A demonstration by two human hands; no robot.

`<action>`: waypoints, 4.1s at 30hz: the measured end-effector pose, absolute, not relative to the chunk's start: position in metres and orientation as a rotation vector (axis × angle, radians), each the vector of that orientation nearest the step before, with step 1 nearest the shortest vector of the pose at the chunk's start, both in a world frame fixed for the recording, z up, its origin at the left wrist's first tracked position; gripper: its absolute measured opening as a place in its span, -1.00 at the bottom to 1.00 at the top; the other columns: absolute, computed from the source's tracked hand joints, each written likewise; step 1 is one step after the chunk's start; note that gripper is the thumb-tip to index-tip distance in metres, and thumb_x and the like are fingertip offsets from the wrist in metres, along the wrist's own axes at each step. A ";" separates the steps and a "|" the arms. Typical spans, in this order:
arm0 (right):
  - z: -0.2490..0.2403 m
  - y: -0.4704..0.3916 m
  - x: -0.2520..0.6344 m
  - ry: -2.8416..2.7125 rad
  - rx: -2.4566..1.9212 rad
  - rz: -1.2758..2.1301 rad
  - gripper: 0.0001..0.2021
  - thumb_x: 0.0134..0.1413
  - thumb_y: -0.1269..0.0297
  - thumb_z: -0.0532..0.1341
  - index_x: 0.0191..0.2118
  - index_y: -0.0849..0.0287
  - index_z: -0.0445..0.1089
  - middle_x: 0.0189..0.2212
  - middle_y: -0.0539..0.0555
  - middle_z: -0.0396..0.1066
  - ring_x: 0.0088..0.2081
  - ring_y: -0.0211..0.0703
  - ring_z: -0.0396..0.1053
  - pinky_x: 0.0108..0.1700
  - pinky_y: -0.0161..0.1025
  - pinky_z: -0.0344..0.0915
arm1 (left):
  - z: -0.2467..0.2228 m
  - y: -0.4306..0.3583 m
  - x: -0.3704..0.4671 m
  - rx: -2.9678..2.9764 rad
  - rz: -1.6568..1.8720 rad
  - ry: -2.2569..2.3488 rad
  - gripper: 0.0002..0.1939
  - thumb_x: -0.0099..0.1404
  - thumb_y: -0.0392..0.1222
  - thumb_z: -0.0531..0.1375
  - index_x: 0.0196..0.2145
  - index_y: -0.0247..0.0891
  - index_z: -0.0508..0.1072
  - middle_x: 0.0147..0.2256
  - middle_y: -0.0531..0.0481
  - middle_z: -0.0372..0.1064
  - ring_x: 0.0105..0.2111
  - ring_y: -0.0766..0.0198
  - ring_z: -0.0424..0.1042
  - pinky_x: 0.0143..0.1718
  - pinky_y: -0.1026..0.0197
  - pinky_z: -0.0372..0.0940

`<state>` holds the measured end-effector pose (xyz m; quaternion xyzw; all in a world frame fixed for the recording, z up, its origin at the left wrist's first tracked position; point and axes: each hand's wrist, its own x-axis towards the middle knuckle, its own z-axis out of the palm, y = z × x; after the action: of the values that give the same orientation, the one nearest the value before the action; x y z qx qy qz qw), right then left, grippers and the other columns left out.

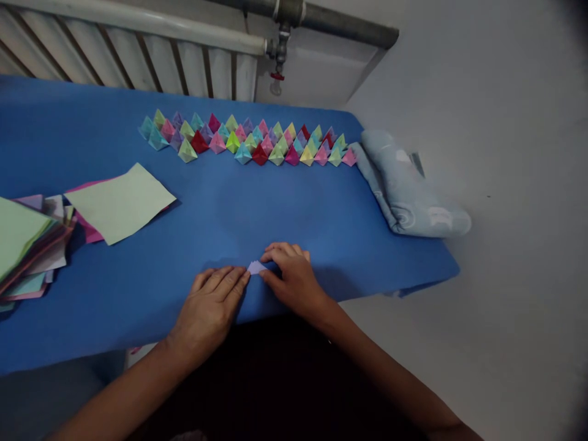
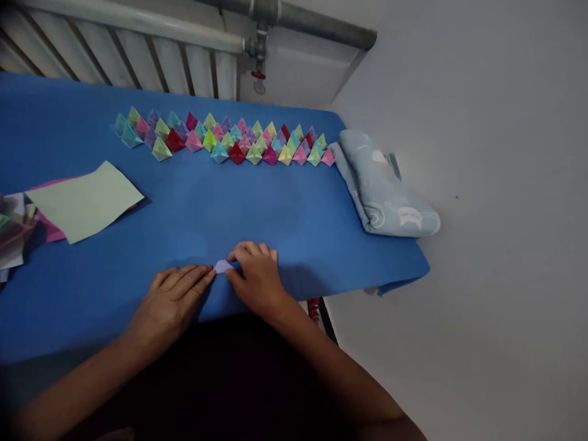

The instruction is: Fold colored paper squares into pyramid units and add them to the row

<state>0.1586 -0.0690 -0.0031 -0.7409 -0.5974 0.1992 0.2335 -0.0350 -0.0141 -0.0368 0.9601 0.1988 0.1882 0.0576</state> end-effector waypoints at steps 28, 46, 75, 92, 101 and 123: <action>-0.007 0.054 0.189 -1.942 -1.814 -0.009 -0.85 0.24 0.43 0.08 -0.26 0.18 0.40 -0.26 0.12 0.36 -0.21 -0.14 0.31 -0.13 -0.24 0.24 | -0.015 0.143 0.045 2.002 0.822 1.124 -0.81 0.21 -0.18 0.10 -0.32 -0.25 0.49 -0.37 -0.02 0.50 -0.35 0.20 0.46 -0.26 0.15 0.34; -0.023 0.068 0.207 -1.657 -1.595 0.517 -0.85 0.14 0.36 0.17 -0.18 0.11 0.43 -0.25 0.07 0.40 -0.26 -0.20 0.37 -0.18 -0.25 0.32 | -0.013 0.141 0.030 2.171 0.687 0.935 -0.83 0.24 -0.14 0.13 -0.28 -0.23 0.47 -0.38 0.04 0.41 -0.49 0.37 0.33 -0.45 0.30 0.26; -0.026 0.072 0.206 -1.774 -1.541 0.549 -0.87 0.23 0.36 0.14 -0.27 0.12 0.45 -0.40 0.00 0.43 -0.32 -0.23 0.36 -0.24 -0.29 0.24 | -0.015 0.147 0.030 2.242 0.634 0.724 -0.87 0.31 -0.21 0.14 -0.33 -0.19 0.49 -0.32 0.04 0.44 -0.26 0.31 0.42 -0.20 0.24 0.31; -0.021 0.069 0.205 -1.663 -1.555 0.512 -0.88 0.11 0.44 0.11 -0.40 0.14 0.35 -0.44 -0.02 0.33 -0.40 -0.28 0.30 -0.31 -0.32 0.20 | -0.013 0.153 0.019 2.199 0.611 0.843 -0.87 0.27 -0.21 0.12 -0.35 -0.21 0.47 -0.36 0.04 0.44 -0.38 0.32 0.41 -0.33 0.26 0.28; -0.021 0.066 0.202 -1.623 -1.439 0.342 -0.88 0.16 0.46 0.09 -0.35 0.13 0.30 -0.37 0.02 0.37 -0.31 -0.24 0.35 -0.24 -0.29 0.29 | -0.004 0.146 0.020 2.095 0.611 1.004 -0.78 0.24 -0.03 0.16 -0.30 -0.22 0.46 -0.36 0.02 0.42 -0.43 0.30 0.41 -0.38 0.25 0.30; -0.016 0.057 0.192 -1.653 -1.352 0.428 -0.89 0.17 0.45 0.06 -0.32 0.13 0.28 -0.34 0.05 0.38 -0.28 -0.22 0.37 -0.20 -0.23 0.34 | -0.005 0.132 0.031 1.536 0.686 1.109 -0.68 0.20 -0.03 0.13 -0.15 -0.24 0.42 -0.28 -0.03 0.53 -0.42 0.25 0.50 -0.32 0.15 0.42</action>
<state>0.1917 0.0574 -0.0157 -0.5500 -0.6726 0.1743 0.4633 0.0309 0.1316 -0.0049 0.6444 0.4652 0.2880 0.5342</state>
